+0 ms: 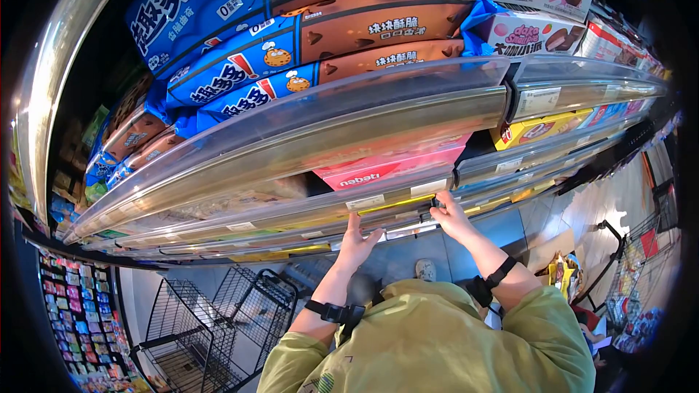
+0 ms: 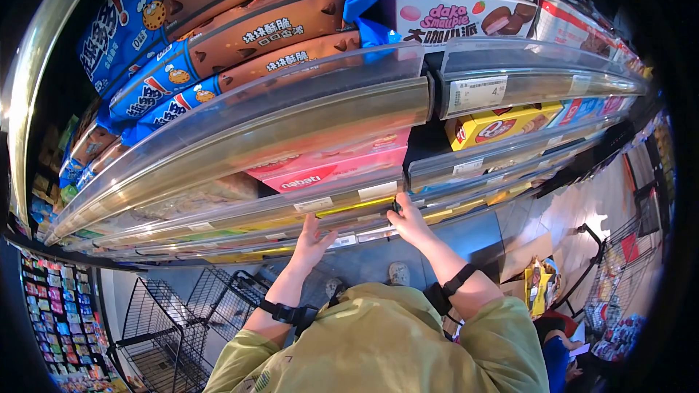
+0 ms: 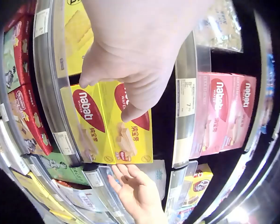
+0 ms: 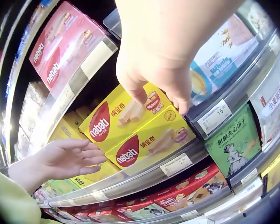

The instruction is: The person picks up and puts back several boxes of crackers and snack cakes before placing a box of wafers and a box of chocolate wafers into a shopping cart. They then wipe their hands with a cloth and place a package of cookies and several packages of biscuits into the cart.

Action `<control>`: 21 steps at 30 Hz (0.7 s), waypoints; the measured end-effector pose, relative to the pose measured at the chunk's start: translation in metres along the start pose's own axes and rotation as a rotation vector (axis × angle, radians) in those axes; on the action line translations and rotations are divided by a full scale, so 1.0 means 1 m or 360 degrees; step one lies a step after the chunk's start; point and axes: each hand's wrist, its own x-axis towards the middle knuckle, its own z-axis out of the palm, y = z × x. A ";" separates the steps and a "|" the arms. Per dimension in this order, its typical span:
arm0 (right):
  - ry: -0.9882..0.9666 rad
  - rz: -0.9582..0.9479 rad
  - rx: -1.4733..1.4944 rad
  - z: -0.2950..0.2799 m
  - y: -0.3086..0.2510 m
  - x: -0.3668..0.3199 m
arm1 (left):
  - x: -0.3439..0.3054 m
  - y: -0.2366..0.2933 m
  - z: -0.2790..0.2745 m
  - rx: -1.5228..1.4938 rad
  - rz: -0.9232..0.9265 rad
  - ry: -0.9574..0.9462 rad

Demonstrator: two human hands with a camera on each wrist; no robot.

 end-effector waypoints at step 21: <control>-0.0112 0.0008 0.0188 0.001 -0.010 -0.003 | 0.002 -0.001 -0.007 -0.0228 -0.0002 0.0011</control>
